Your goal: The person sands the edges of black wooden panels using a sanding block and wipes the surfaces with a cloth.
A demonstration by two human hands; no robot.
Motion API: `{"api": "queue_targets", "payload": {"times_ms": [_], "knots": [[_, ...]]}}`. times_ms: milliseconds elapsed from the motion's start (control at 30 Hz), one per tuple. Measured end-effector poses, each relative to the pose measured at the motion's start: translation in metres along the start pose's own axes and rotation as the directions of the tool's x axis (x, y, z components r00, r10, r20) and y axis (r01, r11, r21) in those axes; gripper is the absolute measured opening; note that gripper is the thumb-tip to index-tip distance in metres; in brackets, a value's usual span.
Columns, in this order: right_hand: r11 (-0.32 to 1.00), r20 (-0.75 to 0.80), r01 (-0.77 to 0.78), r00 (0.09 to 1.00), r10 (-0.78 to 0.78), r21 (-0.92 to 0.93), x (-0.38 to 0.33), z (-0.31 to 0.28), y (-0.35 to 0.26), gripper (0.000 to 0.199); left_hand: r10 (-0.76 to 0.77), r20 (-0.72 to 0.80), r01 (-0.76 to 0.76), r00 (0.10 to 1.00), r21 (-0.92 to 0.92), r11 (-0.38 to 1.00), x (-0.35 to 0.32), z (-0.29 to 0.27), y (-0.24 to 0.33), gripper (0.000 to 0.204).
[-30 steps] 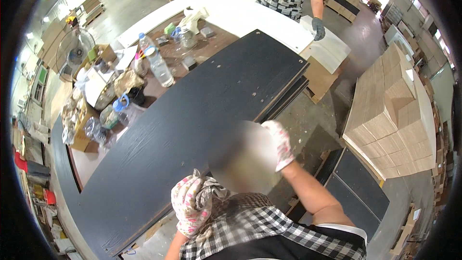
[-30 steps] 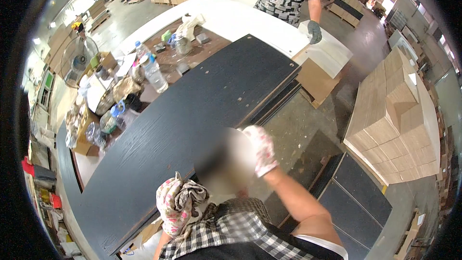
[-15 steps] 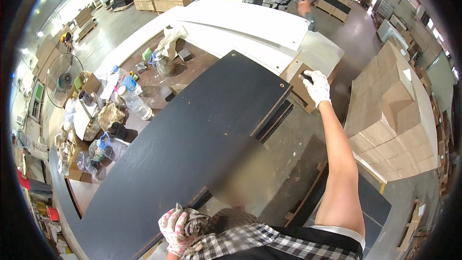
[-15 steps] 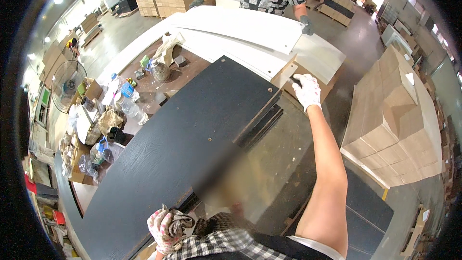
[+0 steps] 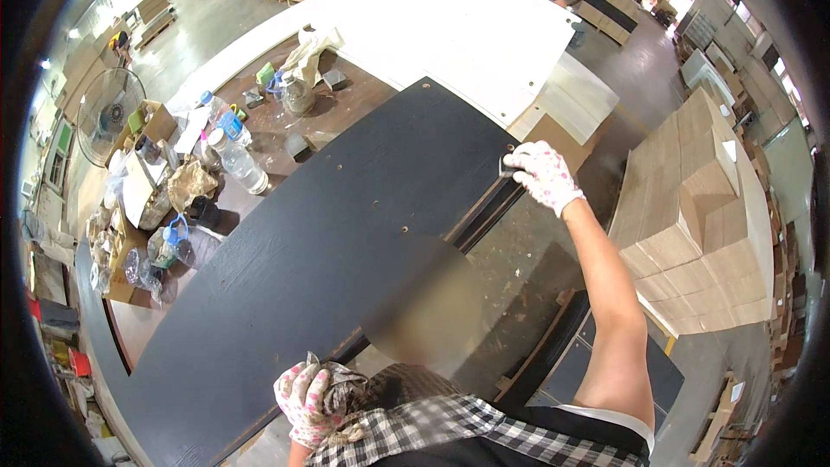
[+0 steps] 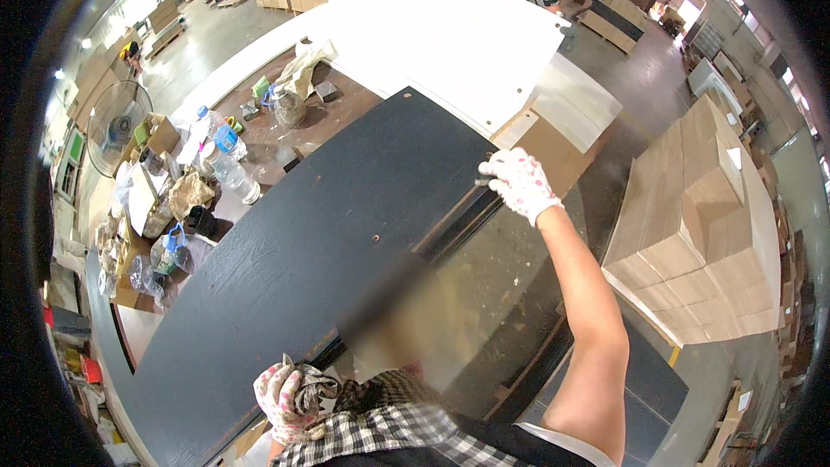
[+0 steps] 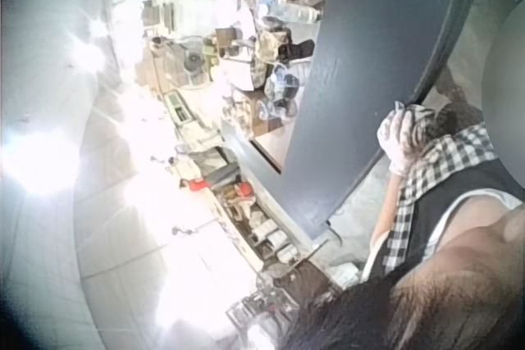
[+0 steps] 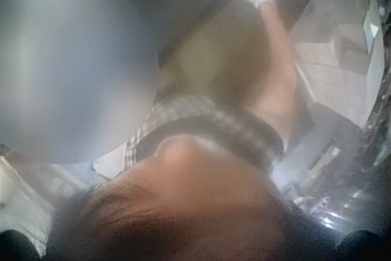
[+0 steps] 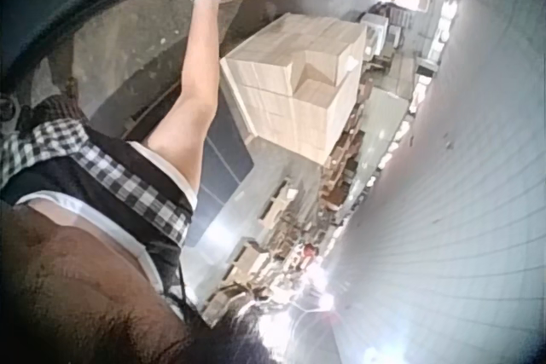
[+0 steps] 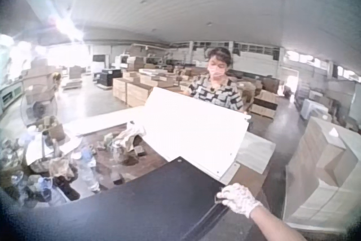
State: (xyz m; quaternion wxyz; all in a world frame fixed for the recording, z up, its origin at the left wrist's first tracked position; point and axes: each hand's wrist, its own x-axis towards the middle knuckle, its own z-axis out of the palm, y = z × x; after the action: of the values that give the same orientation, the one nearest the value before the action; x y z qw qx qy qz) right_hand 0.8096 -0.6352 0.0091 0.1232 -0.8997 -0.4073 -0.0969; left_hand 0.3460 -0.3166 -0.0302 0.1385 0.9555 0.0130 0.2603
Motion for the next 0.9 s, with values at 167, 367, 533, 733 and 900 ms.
{"api": "queue_targets", "payload": {"times_ms": [167, 367, 533, 733, 900], "knots": [[0.979, 0.029, 0.205, 0.978, -0.205, 0.015, -0.013, -0.003, -0.097, 0.029, -0.045, 0.001, 0.045, 0.999, -0.03, 0.999, 0.01, -0.006, 0.007, 0.054], [0.808, -0.166, 0.573, 0.817, -0.552, 0.136, -0.022, 0.016, -0.233, 0.019, -0.15, -0.172, 0.102, 0.974, -0.261, 0.96, -0.002, -0.007, 0.013, 0.04], [0.797, 0.021, 0.572, 0.81, -0.586, 0.194, -0.022, 0.025, -0.226, 0.033, -0.138, -0.067, 0.106, 0.988, -0.35, 0.931, -0.028, -0.033, 0.016, 0.049], [0.682, 0.006, 0.674, 0.71, -0.704, 0.284, -0.024, 0.027, -0.311, 0.027, -0.332, 0.052, 0.316, 0.942, -0.472, 0.823, -0.101, -0.05, 0.003, 0.049], [0.604, -0.01, 0.736, 0.636, -0.771, 0.306, -0.038, 0.037, -0.426, 0.022, -0.466, 0.06, 0.434, 0.883, -0.482, 0.761, -0.161, -0.085, -0.016, 0.048]]}}
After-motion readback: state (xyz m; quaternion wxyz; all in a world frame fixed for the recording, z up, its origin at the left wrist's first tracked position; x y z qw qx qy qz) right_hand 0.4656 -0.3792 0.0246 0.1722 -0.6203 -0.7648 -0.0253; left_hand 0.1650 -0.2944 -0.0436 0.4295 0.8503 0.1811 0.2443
